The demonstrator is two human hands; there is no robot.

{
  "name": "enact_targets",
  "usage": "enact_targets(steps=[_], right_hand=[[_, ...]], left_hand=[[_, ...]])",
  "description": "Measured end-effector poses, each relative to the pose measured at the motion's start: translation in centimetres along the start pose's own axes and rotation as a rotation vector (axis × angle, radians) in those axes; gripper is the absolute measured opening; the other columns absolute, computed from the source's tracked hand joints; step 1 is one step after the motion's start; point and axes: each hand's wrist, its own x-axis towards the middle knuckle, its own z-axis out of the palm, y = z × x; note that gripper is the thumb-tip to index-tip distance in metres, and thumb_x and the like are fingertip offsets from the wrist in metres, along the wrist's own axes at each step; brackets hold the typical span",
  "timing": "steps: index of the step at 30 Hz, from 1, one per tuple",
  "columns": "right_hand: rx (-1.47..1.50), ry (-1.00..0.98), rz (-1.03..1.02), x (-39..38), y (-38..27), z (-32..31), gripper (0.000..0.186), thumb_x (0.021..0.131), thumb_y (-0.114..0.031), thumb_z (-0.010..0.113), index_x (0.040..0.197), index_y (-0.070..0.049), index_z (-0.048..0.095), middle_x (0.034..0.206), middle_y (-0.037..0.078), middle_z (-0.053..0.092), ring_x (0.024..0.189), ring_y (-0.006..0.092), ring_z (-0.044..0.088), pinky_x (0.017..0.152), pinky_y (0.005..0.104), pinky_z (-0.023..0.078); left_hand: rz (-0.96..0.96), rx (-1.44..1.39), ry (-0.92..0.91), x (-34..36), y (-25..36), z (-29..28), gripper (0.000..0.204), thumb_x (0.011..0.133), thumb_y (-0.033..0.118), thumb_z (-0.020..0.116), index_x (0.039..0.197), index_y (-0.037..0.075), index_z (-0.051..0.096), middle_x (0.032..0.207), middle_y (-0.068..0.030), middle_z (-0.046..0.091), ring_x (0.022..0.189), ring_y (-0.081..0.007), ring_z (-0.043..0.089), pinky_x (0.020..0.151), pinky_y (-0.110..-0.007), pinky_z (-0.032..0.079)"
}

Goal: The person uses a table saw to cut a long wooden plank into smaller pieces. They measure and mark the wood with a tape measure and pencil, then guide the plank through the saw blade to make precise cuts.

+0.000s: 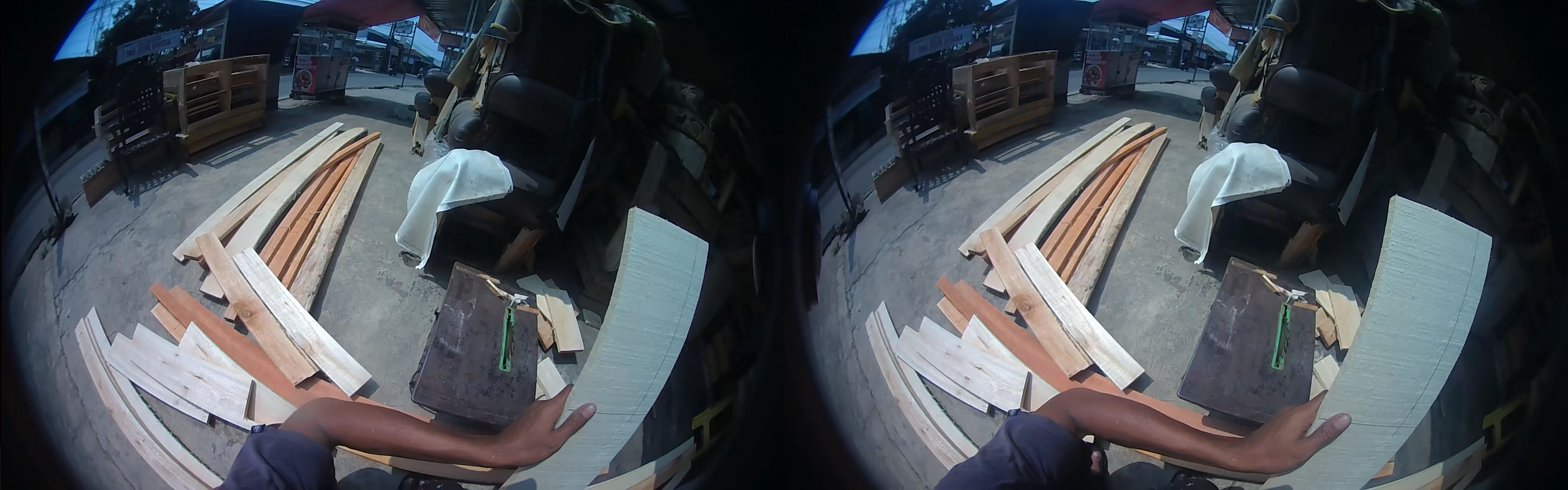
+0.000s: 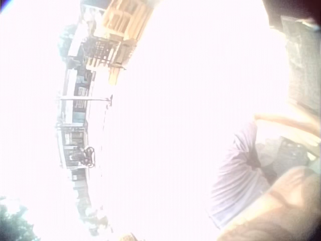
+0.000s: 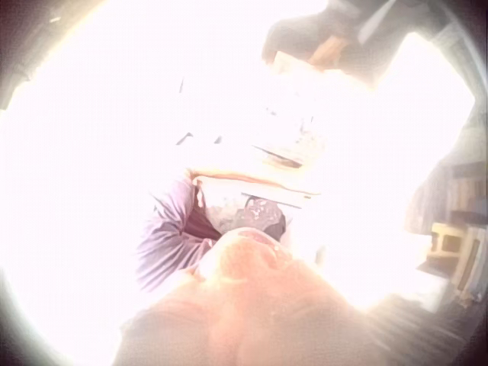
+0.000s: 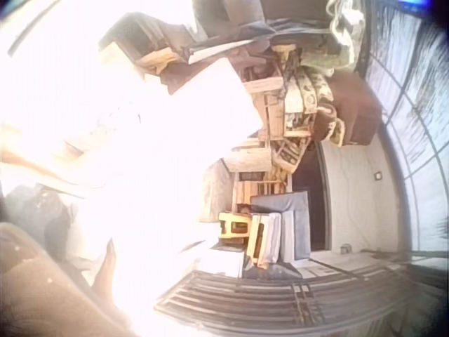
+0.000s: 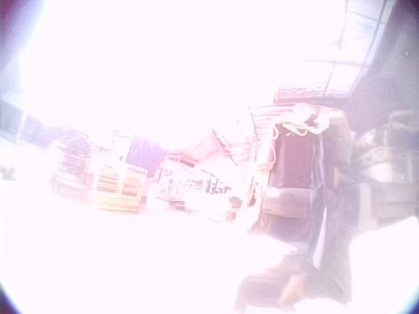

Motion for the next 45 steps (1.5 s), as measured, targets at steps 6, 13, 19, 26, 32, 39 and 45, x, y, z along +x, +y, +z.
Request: enact_targets(steps=[6,13,19,26,32,39,45], right_hand=[[0.055,-0.033,0.356,-8.9,5.9,-1.0,0.069,0.099,-0.037,0.071,0.155,-0.003,0.048,0.154,0.027,0.051,0.145,0.0375,0.047,0.121,0.0476,0.034],[0.076,-0.032,0.271,-13.0,7.5,1.3,0.064,0.096,-0.037,0.074,0.148,-0.003,0.058,0.146,0.026,0.059,0.141,0.0397,0.050,0.119,0.0428,0.038],[0.261,-0.063,0.199,-11.1,7.9,4.2,0.049,0.096,-0.023,0.068,0.142,-0.008,0.063,0.117,0.017,0.073,0.110,0.0331,0.069,0.098,0.0418,0.051],[0.329,-0.086,0.290,-9.8,6.0,6.1,0.051,0.100,-0.038,0.068,0.141,-0.008,0.063,0.130,0.019,0.071,0.123,0.0337,0.067,0.105,0.0425,0.049],[0.248,-0.041,0.265,-8.9,5.1,8.2,0.051,0.100,-0.037,0.068,0.141,-0.007,0.062,0.129,0.021,0.070,0.124,0.0367,0.066,0.105,0.0433,0.049],[0.308,-0.061,0.226,-7.4,4.0,8.3,0.051,0.102,-0.031,0.066,0.146,-0.007,0.058,0.135,0.021,0.067,0.129,0.0364,0.063,0.107,0.0422,0.048],[0.294,-0.079,0.246,-6.8,2.8,7.9,0.052,0.103,-0.029,0.064,0.150,-0.008,0.055,0.140,0.022,0.064,0.134,0.0354,0.060,0.111,0.0411,0.045]], left_hand=[[-0.120,0.752,-0.363,-4.2,-7.3,-4.7,0.074,0.111,0.050,0.041,0.063,-0.001,0.066,0.049,-0.0193,0.054,0.044,-0.0354,0.057,0.049,-0.049,0.048],[-0.075,1.010,-0.140,-4.8,-14.6,-7.5,0.062,0.104,0.044,0.055,0.063,0.000,0.065,0.053,-0.0162,0.057,0.045,-0.0291,0.053,0.047,-0.048,0.042],[-0.145,1.287,-0.211,-4.5,-18.5,-9.9,0.039,0.095,0.036,0.074,0.102,-0.002,0.068,0.096,-0.0188,0.064,0.092,-0.0332,0.059,0.088,-0.048,0.047],[-0.177,1.302,-0.208,-3.0,-20.0,-12.7,0.062,0.101,0.038,0.061,0.151,0.005,0.047,0.160,-0.0282,0.036,0.150,-0.0474,0.034,0.121,-0.066,0.025],[-0.095,1.220,-0.163,-2.8,-21.2,-14.9,0.059,0.102,0.033,0.056,0.152,0.002,0.050,0.162,-0.0321,0.035,0.152,-0.0503,0.033,0.124,-0.060,0.027],[-0.135,1.202,-0.155,-1.9,-21.8,-15.6,0.059,0.102,0.029,0.055,0.153,0.000,0.048,0.164,-0.0341,0.031,0.153,-0.0506,0.030,0.125,-0.059,0.026],[-0.198,1.217,-0.147,-1.4,-21.4,-15.6,0.057,0.106,0.029,0.050,0.156,0.002,0.046,0.168,-0.0289,0.028,0.156,-0.0443,0.027,0.127,-0.052,0.027]])
